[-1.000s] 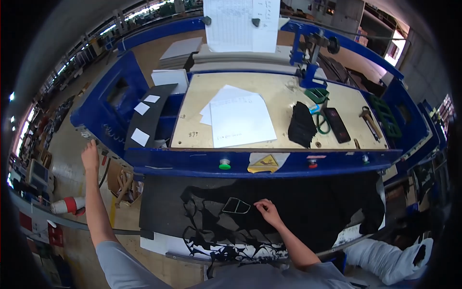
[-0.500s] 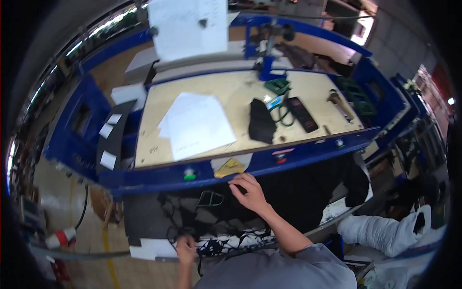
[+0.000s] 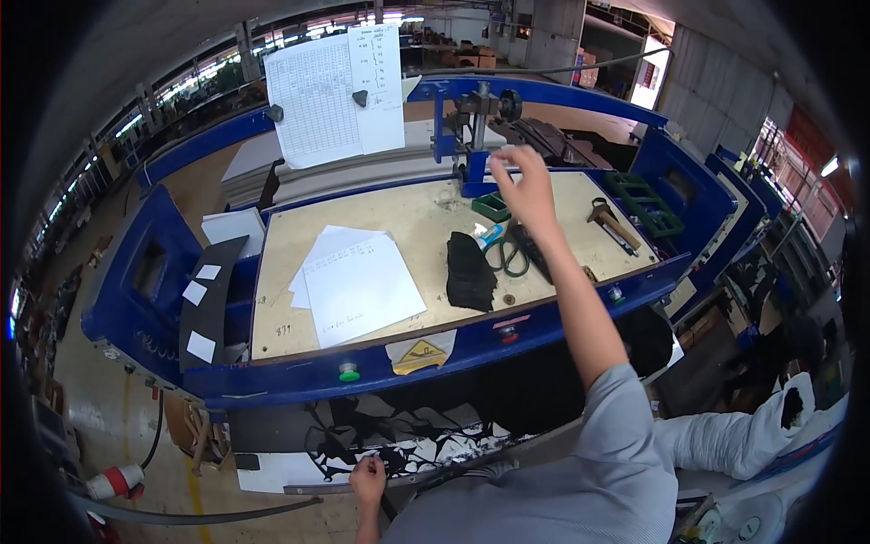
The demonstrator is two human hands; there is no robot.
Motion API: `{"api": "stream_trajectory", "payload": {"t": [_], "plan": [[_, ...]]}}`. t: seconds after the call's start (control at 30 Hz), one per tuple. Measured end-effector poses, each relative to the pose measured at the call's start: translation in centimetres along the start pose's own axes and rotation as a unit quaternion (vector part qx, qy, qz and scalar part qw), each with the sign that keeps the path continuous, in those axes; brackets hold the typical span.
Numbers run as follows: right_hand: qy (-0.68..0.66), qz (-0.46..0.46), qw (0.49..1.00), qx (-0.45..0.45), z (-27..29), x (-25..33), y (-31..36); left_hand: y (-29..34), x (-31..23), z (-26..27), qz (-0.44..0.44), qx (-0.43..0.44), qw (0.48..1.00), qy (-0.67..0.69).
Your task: Cutting shoe components from a large sheet of material using a template and a hydraulic clicker press.
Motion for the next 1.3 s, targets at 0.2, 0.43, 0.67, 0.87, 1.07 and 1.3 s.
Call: {"api": "stream_trajectory", "payload": {"t": [0.2,0.43,0.67,0.87,1.07,1.3], "plan": [[0.175,0.051,0.983,0.033,-4.8,-4.8,-10.1,-1.5,-1.7,-0.8,-0.145,0.013,0.985,-0.088],[0.345,0.076,0.925,0.141,-10.8,-6.8,-15.8,-2.7,-1.3,-1.3,-0.088,-0.016,0.992,-0.089],[0.305,0.001,0.921,0.243,-13.1,-8.0,-17.5,-3.5,-1.0,-1.5,-0.066,-0.008,0.991,-0.112],[0.268,0.055,0.938,0.211,-12.8,-9.4,-17.2,-4.0,-1.3,-1.8,-0.088,-0.01,0.991,-0.105],[0.247,0.051,0.936,0.244,-12.3,-8.9,-17.4,-3.7,-1.5,-1.6,-0.086,-0.004,0.991,-0.1],[0.24,0.054,0.935,0.256,-11.9,-8.2,-17.3,-3.5,0.3,-1.1,0.016,-0.038,0.999,0.011]]}}
Point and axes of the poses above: each hand's wrist, its own y-axis away from the middle knuckle, its own z-axis out of the back of the hand, x = y × z, the point moved 3 cm from there along -y, towards the middle knuckle, and after that the axes turned 7 degrees about y, right-handed, at the moved point
